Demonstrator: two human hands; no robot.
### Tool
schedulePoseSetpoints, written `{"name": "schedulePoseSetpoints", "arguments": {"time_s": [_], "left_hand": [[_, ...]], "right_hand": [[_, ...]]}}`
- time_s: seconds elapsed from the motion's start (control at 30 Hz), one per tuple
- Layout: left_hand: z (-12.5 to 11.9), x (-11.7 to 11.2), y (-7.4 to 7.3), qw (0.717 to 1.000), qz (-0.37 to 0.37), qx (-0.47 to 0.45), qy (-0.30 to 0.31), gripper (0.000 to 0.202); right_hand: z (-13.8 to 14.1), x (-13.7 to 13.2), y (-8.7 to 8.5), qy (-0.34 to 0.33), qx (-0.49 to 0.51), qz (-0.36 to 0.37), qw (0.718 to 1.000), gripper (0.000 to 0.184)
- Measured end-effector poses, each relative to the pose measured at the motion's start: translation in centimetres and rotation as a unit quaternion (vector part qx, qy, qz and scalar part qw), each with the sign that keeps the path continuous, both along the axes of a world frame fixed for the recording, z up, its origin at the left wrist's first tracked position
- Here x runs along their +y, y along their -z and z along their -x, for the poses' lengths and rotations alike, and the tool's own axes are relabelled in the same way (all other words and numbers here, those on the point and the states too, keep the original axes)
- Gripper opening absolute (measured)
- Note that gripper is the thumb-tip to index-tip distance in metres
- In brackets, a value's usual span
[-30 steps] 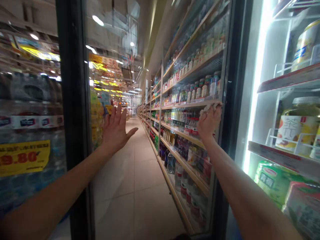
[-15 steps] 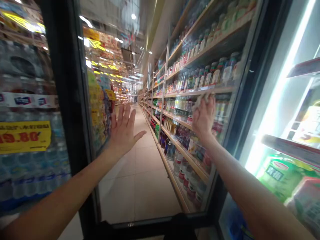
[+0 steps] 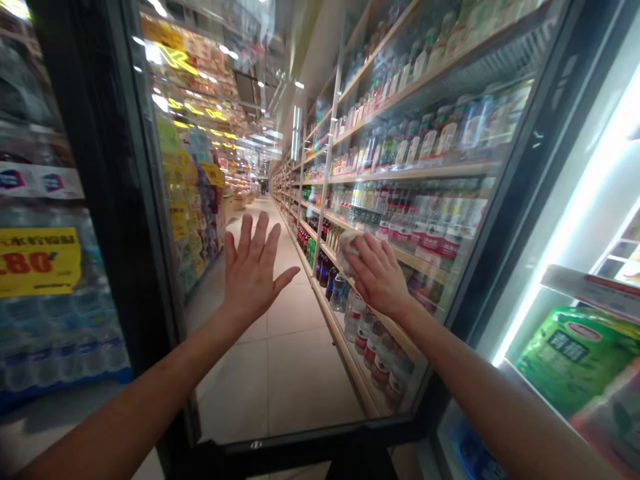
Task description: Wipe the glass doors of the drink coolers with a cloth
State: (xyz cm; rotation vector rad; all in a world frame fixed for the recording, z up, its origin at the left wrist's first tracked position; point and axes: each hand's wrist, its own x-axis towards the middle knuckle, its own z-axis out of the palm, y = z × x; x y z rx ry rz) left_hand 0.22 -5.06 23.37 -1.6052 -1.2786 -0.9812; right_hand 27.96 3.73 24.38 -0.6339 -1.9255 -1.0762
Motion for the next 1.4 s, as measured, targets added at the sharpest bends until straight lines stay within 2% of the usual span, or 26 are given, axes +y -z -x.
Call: {"name": "schedulePoseSetpoints", "arguments": {"time_s": [0.03,0.07,0.1,0.17,0.23,0.3,0.37,0.43,0.47,0.53,0.6,0.63,0.67,0.7,0.77,0.83,0.9,1.0,1.07,1.13,1.2,1.27,1.33,1.4], "left_hand": [[0.0,0.0,0.2,1.000,-0.005,0.002,0.000,0.073],[0.0,-0.1,0.5,1.000,-0.009,0.005,0.000,0.074],[0.1,-0.1,0.7,1.000,-0.011,0.008,-0.002,0.075],[0.1,-0.3,1.3,1.000,-0.010,0.016,-0.006,0.075],[0.0,-0.3,1.7,1.000,-0.008,0.018,-0.012,0.075],[-0.1,-0.3,1.9,1.000,-0.006,0.014,-0.019,0.073],[-0.3,-0.3,2.0,1.000,-0.006,0.007,-0.027,0.072],[-0.5,-0.3,2.2,0.999,-0.014,0.005,-0.035,0.070],[-0.6,-0.3,2.4,0.999,-0.019,0.006,-0.038,0.069],[-0.9,-0.3,2.8,0.999,-0.028,0.011,-0.041,0.070],[-1.3,-0.2,3.3,0.998,-0.035,0.013,-0.042,0.070],[-1.4,-0.1,3.5,0.998,-0.038,0.011,-0.043,0.070],[-1.5,0.0,3.7,0.998,-0.041,0.010,-0.046,0.069],[-1.6,0.1,3.9,0.998,-0.043,0.010,-0.049,0.068],[-1.6,0.1,4.1,0.998,-0.042,0.007,-0.055,0.068],[-1.7,0.1,4.4,0.998,-0.038,0.007,-0.053,0.068],[-1.7,-0.1,4.8,0.998,-0.036,0.011,-0.045,0.067],[-1.9,-0.3,5.5,0.999,-0.033,0.020,-0.034,0.063],[-2.0,-0.3,5.9,0.999,-0.034,0.019,-0.033,0.062],[-2.0,-0.3,6.1,0.999,-0.036,0.017,-0.034,0.063],[-2.0,-0.3,6.1,0.999,-0.037,0.018,-0.034,0.062],[-1.9,-0.3,6.0,0.999,-0.034,0.017,-0.032,0.061],[-1.8,-0.4,6.0,0.999,-0.033,0.015,-0.027,0.061],[-1.8,-0.4,6.2,0.999,-0.032,0.016,-0.025,0.062]], "right_hand": [[-0.5,-0.2,0.3,-0.001,-0.015,0.001,1.000,0.049],[-1.4,-0.1,0.3,0.006,0.025,-0.003,1.000,0.049],[-2.5,0.2,0.1,0.020,0.105,-0.012,0.994,0.048],[-4.2,1.0,-0.4,0.043,0.281,-0.031,0.958,0.049],[-3.8,1.2,0.0,0.044,0.352,-0.035,0.934,0.052],[-1.4,0.7,1.8,0.030,0.317,-0.028,0.948,0.052],[1.1,-0.2,4.0,0.001,0.226,-0.015,0.974,0.052],[1.9,-0.7,5.6,-0.021,0.140,-0.006,0.990,0.053],[1.4,-0.5,6.0,-0.021,0.135,-0.006,0.991,0.052],[-0.3,0.1,6.3,0.006,0.230,-0.012,0.973,0.051],[-1.5,0.8,6.1,0.039,0.375,-0.014,0.926,0.050],[-1.4,0.8,6.1,0.047,0.417,-0.011,0.908,0.050],[-0.8,0.7,6.3,0.044,0.425,-0.005,0.904,0.051],[0.2,0.3,6.6,0.031,0.398,0.002,0.917,0.052],[2.5,-0.6,7.5,-0.016,0.269,0.015,0.963,0.053],[3.4,-1.3,8.2,-0.046,0.156,0.021,0.986,0.053],[2.5,-1.2,8.4,-0.036,0.169,0.012,0.985,0.052],[1.0,-0.5,7.5,0.007,0.343,-0.010,0.939,0.053],[2.1,-0.7,7.0,0.010,0.391,-0.014,0.920,0.054],[4.8,-1.7,7.0,-0.019,0.314,-0.003,0.949,0.054],[7.1,-2.6,7.5,-0.058,0.165,0.007,0.985,0.054],[7.1,-2.8,8.0,-0.067,0.088,0.011,0.994,0.052],[4.6,-2.1,8.2,-0.033,0.156,0.014,0.987,0.049],[1.7,-1.0,8.2,0.018,0.315,0.020,0.949,0.047]]}}
